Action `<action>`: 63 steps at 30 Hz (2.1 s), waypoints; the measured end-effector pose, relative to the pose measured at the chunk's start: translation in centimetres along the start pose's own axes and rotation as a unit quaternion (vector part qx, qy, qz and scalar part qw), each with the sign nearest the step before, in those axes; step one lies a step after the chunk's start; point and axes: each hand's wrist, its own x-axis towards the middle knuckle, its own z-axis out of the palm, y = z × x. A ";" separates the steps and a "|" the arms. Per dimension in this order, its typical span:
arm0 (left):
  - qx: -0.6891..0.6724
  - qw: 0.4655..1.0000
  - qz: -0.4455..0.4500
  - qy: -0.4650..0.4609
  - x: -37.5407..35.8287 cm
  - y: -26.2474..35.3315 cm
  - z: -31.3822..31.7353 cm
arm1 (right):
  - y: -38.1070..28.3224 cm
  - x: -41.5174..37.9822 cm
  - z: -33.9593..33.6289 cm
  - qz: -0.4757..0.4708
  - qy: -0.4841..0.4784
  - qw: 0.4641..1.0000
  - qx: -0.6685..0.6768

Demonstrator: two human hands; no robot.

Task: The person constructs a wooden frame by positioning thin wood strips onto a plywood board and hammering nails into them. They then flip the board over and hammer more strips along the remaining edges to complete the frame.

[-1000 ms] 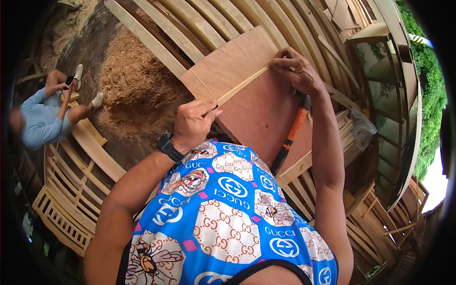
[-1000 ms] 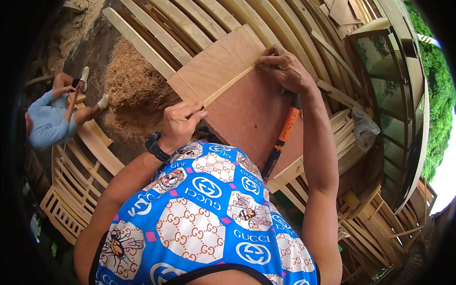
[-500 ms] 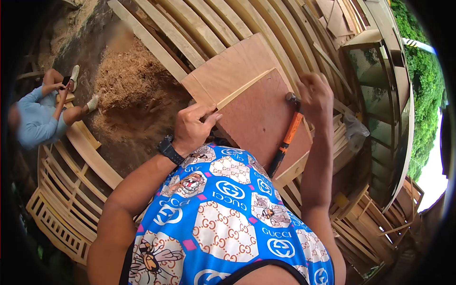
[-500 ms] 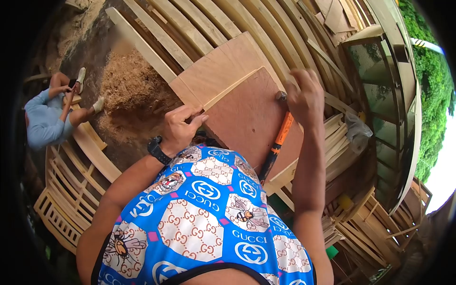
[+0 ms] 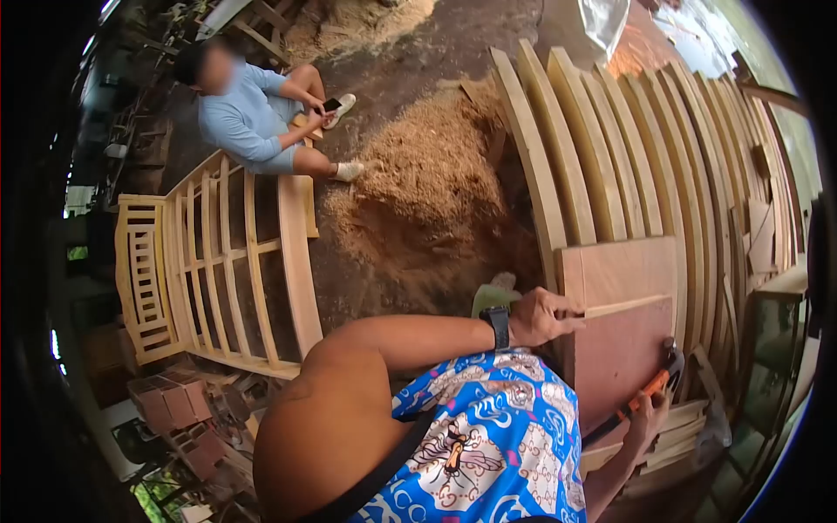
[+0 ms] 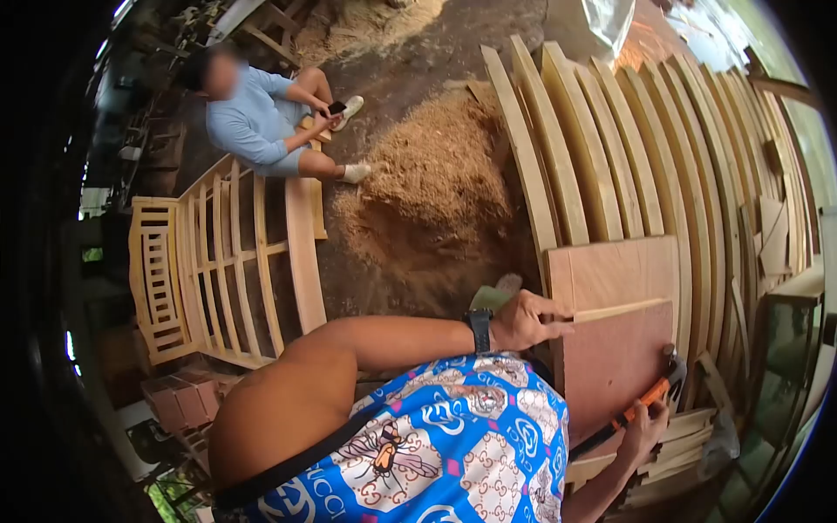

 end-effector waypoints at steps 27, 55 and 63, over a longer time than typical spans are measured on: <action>-0.033 0.993 0.069 0.085 1.3 -1.0 4.9 | -18.0 0.5 7.2 -0.226 -0.292 0.912 -0.180; 0.026 0.991 0.085 0.102 1.4 0.0 5.4 | -17.6 -0.1 5.2 -0.209 -0.249 0.936 -0.136; 0.116 0.984 0.109 0.084 2.0 3.4 4.2 | -9.2 -2.2 1.5 -0.076 -0.331 0.940 0.014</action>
